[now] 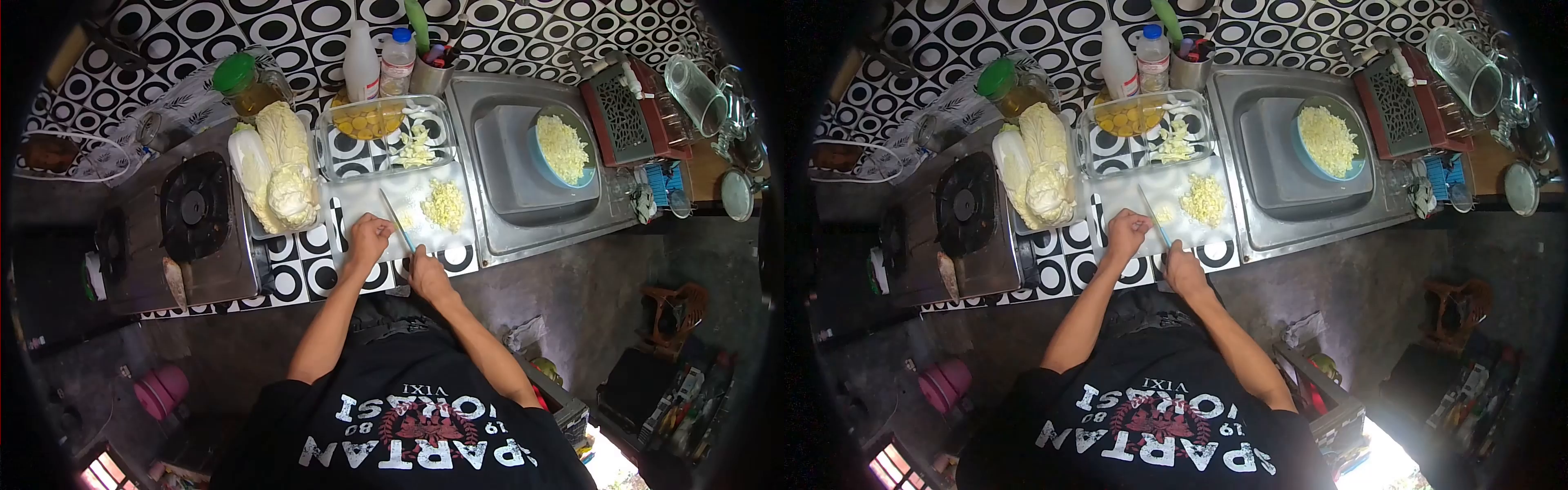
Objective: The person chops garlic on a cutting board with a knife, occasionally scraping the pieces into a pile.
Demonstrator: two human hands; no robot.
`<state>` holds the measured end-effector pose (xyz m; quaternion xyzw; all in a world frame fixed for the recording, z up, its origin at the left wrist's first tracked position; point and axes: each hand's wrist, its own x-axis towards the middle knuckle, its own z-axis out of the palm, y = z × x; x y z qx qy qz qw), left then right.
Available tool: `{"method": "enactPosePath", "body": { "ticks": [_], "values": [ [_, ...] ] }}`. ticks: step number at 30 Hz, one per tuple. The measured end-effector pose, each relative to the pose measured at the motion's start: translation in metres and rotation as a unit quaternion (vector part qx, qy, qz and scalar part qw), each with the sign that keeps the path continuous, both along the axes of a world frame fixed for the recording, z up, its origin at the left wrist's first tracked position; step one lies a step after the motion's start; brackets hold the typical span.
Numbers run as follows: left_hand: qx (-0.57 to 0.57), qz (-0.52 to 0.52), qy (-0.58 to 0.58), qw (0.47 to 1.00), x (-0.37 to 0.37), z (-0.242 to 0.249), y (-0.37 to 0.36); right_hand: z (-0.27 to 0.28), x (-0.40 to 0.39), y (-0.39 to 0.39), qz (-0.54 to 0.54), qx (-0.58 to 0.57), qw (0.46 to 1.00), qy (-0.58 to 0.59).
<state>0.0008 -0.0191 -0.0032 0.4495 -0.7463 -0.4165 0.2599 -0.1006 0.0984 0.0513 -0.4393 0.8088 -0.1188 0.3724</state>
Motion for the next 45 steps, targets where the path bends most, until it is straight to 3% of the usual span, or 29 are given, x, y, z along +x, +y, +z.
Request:
{"method": "enactPosePath", "body": {
  "ticks": [12, 20, 29, 38, 45],
  "values": [
    [0.003, -0.033, -0.04, 0.999, 0.002, 0.005, -0.001, -0.004, -0.004, -0.018, 0.014, -0.028, 0.999, 0.024],
    [-0.007, -0.015, -0.022, 1.0, 0.001, -0.004, -0.001, -0.011, 0.005, -0.001, -0.02, -0.002, 1.0, 0.001],
    [0.002, 0.0, -0.014, 1.0, 0.002, -0.001, -0.001, -0.014, 0.0, -0.02, 0.009, -0.05, 0.999, 0.019],
    [0.001, -0.017, -0.022, 1.0, 0.004, 0.0, -0.002, -0.01, 0.011, -0.014, -0.009, 0.039, 0.999, 0.009],
    [-0.019, -0.034, -0.029, 0.999, 0.006, -0.001, -0.002, -0.013, 0.003, -0.023, 0.01, -0.047, 0.998, 0.037]
  ]
}}
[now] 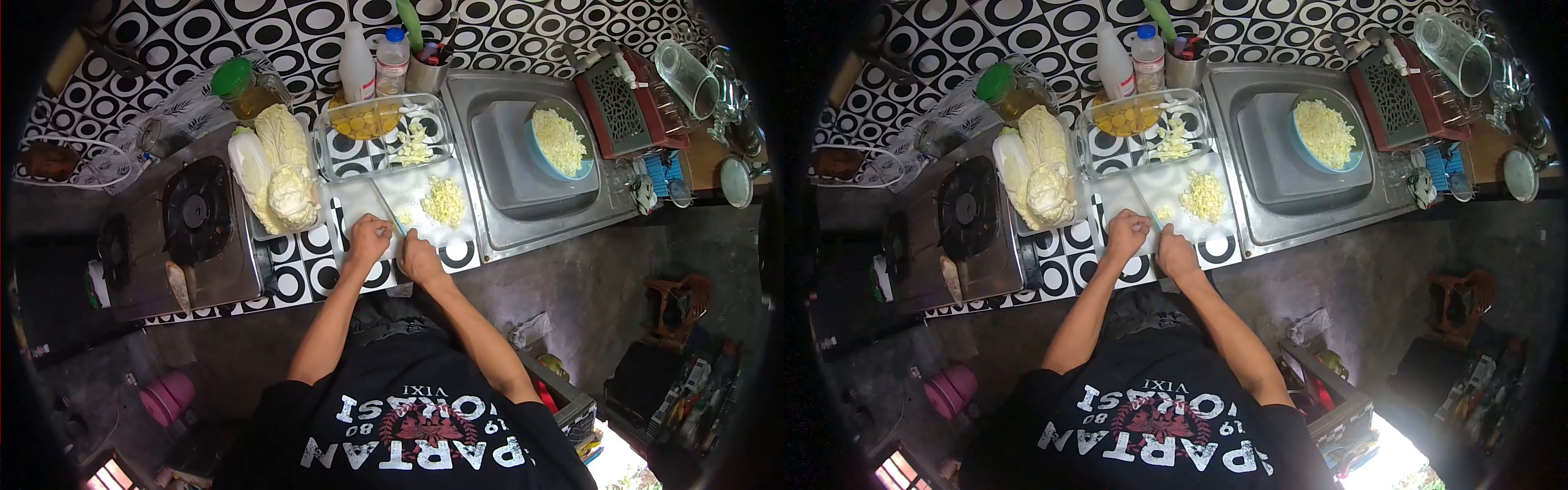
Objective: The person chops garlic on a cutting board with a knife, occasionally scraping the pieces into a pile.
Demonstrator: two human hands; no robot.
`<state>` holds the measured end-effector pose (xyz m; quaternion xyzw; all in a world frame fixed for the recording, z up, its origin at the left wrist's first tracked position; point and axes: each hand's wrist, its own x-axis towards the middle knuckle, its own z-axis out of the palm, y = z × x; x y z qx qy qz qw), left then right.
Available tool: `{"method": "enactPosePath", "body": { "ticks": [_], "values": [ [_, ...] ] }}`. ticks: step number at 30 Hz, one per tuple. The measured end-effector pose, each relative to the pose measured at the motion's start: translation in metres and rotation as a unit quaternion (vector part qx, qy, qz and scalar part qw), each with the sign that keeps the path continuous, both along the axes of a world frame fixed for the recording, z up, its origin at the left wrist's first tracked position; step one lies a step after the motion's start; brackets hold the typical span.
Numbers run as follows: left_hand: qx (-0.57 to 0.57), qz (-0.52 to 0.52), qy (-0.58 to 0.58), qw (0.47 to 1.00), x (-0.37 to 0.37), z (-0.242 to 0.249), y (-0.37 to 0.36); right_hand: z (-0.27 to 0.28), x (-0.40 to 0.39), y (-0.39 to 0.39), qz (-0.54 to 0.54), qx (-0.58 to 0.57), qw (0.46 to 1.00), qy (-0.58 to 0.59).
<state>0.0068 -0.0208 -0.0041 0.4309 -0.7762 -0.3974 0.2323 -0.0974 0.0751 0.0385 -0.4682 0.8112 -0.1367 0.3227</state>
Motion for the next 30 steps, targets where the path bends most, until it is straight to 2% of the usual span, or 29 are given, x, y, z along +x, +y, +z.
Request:
{"method": "enactPosePath", "body": {
  "ticks": [5, 8, 19, 21, 24, 30],
  "values": [
    [0.012, 0.014, 0.005, 1.0, -0.001, 0.001, 0.001, 0.014, 0.003, 0.009, 0.0, 0.059, 0.997, -0.042],
    [0.027, 0.018, 0.014, 0.999, -0.002, -0.002, 0.001, 0.0, 0.007, 0.02, 0.003, 0.065, 0.998, -0.019],
    [0.013, 0.013, 0.029, 0.999, 0.001, -0.003, 0.004, 0.014, 0.0, 0.012, 0.005, 0.035, 0.999, -0.008],
    [0.031, 0.051, 0.048, 0.997, 0.001, -0.004, 0.008, 0.021, 0.003, 0.022, 0.026, 0.026, 0.999, -0.025],
    [0.019, 0.048, 0.054, 0.997, -0.001, -0.008, 0.009, 0.004, 0.014, 0.027, -0.015, 0.047, 0.999, -0.005],
    [-0.008, -0.005, 0.043, 0.999, 0.008, -0.007, 0.005, 0.0, 0.007, 0.024, -0.001, 0.026, 1.0, 0.016]
  ]
}}
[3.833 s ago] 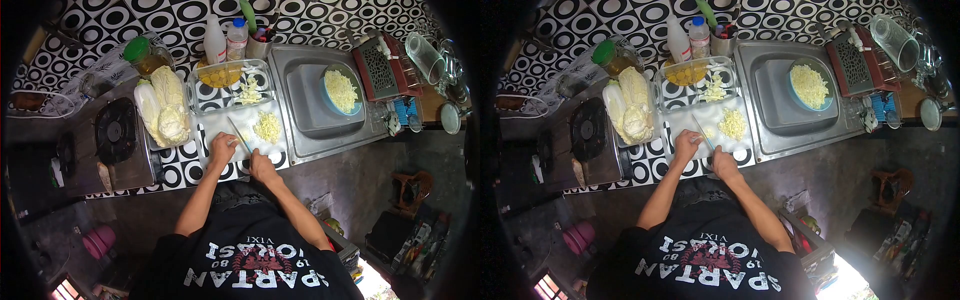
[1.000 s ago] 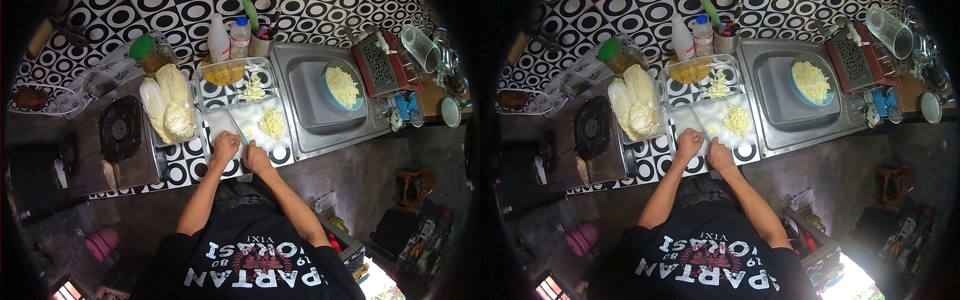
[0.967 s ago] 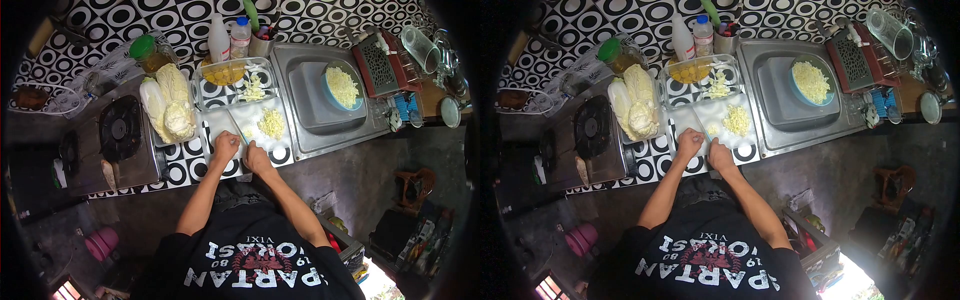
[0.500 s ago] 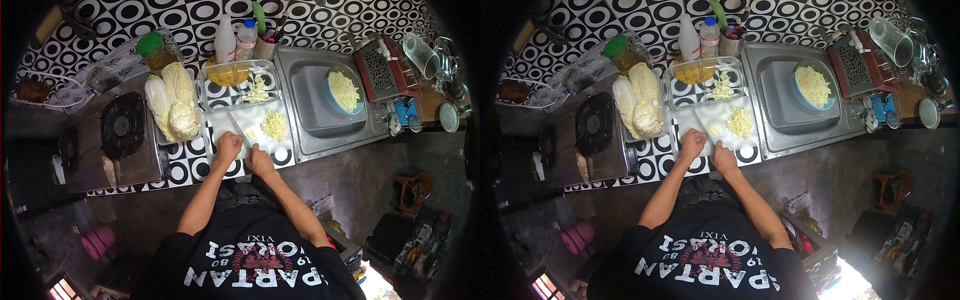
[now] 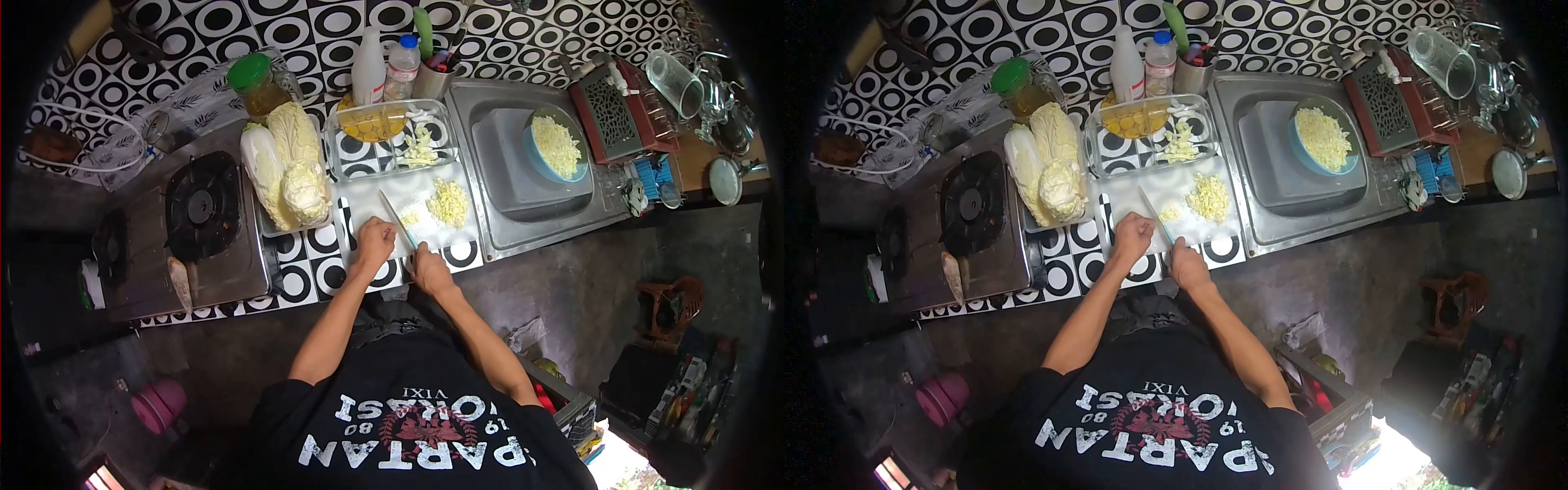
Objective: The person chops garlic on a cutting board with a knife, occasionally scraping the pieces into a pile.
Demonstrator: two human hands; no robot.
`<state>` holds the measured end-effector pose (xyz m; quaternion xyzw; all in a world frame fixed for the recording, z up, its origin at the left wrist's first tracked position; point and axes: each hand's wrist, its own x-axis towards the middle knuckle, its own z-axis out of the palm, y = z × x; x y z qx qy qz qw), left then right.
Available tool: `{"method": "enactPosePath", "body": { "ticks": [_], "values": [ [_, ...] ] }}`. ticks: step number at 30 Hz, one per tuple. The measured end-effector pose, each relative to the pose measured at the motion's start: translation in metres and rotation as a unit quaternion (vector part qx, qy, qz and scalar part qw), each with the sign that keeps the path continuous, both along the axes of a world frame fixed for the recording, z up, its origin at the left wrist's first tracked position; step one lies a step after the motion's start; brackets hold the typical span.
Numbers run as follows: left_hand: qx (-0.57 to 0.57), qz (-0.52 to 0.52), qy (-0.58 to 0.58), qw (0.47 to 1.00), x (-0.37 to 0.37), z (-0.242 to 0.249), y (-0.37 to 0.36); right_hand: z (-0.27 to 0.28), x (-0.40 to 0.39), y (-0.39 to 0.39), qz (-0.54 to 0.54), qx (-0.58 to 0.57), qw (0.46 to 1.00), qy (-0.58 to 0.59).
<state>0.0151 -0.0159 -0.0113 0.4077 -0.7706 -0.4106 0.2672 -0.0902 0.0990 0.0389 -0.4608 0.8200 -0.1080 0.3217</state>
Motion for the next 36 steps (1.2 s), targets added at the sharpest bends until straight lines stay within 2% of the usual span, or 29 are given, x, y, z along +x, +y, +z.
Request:
{"method": "enactPosePath", "body": {
  "ticks": [3, 8, 11, 15, 17, 19, 26, 31, 36],
  "values": [
    [0.008, -0.004, 0.001, 1.0, 0.015, 0.015, 0.006, 0.02, 0.0, -0.003, -0.012, 0.066, 0.998, -0.019],
    [0.035, 0.006, 0.008, 0.999, 0.038, 0.033, 0.009, 0.016, 0.013, 0.003, -0.009, 0.057, 0.998, -0.019],
    [0.026, 0.011, 0.013, 1.0, 0.049, 0.034, 0.012, 0.003, 0.023, 0.009, -0.055, 0.039, 0.998, -0.009],
    [0.027, 0.016, 0.014, 0.999, 0.058, 0.04, 0.015, 0.005, 0.013, 0.007, -0.022, 0.027, 0.999, 0.002],
    [0.021, 0.016, 0.027, 0.999, 0.06, 0.041, 0.014, 0.005, 0.007, 0.008, 0.0, -0.042, 0.999, 0.021],
    [0.008, 0.029, 0.054, 0.998, 0.062, 0.041, 0.018, 0.008, 0.008, 0.012, -0.002, -0.044, 0.999, 0.022],
    [0.03, 0.055, 0.045, 0.997, 0.062, 0.045, 0.019, -0.008, 0.01, 0.037, 0.03, -0.042, 0.999, -0.017],
    [0.026, 0.055, 0.024, 0.998, 0.051, 0.043, 0.016, -0.002, -0.02, 0.038, -0.062, -0.046, 0.997, 0.015],
    [0.023, 0.051, -0.005, 0.998, 0.025, 0.049, 0.01, 0.007, -0.053, 0.044, -0.084, -0.048, 0.995, 0.011]
  ]
}}
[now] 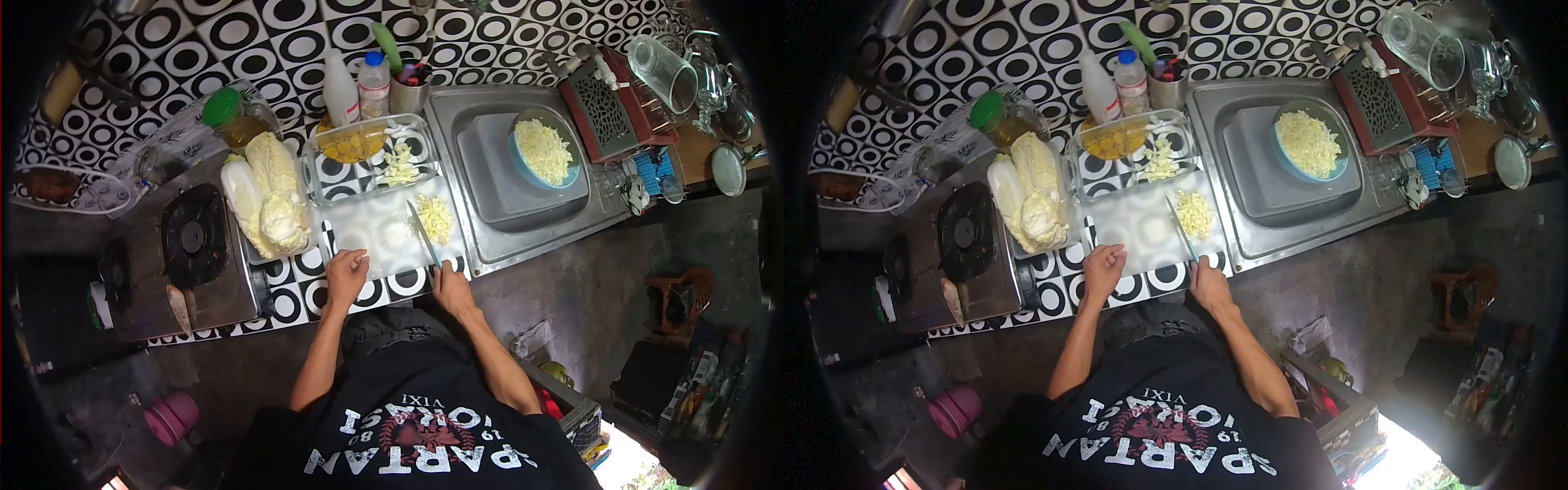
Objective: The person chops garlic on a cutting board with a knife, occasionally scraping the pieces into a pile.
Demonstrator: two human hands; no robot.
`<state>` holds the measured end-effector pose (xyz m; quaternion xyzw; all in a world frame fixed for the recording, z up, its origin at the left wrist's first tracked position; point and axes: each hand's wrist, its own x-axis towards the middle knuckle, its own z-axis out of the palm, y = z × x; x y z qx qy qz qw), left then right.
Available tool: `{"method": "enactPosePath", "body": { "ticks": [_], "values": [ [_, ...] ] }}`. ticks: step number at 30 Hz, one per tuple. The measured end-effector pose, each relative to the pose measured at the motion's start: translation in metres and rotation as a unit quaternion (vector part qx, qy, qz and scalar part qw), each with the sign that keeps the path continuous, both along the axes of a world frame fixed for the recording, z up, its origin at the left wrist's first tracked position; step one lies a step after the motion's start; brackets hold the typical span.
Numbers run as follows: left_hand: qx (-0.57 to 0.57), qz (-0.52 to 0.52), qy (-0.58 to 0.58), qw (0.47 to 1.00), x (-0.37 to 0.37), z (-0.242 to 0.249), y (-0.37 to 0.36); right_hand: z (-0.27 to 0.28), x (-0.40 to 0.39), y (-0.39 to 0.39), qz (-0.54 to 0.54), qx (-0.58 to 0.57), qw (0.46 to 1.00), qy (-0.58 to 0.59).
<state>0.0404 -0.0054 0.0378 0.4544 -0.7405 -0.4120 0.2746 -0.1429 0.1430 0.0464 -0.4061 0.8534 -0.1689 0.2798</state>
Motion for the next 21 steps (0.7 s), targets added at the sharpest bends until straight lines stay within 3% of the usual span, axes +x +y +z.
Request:
{"method": "enactPosePath", "body": {
  "ticks": [7, 12, 18, 20, 21],
  "values": [
    [-0.036, -0.031, -0.013, 0.999, -0.051, 0.019, -0.019, 0.032, -0.021, 0.007, -0.035, -0.075, 0.994, -0.077],
    [-0.056, -0.053, -0.04, 0.996, -0.084, 0.035, -0.033, 0.031, -0.036, 0.006, -0.036, -0.018, 0.996, -0.086],
    [-0.103, -0.089, -0.081, 0.987, -0.121, 0.03, -0.082, 0.036, -0.048, 0.019, -0.054, -0.093, 0.99, -0.087],
    [-0.174, -0.135, -0.105, 0.97, -0.132, 0.016, -0.105, 0.035, -0.053, 0.022, -0.068, -0.098, 0.988, -0.096],
    [-0.147, -0.15, -0.134, 0.968, -0.139, 0.016, -0.113, 0.035, -0.056, 0.023, -0.069, -0.098, 0.987, -0.105]
  ]
}}
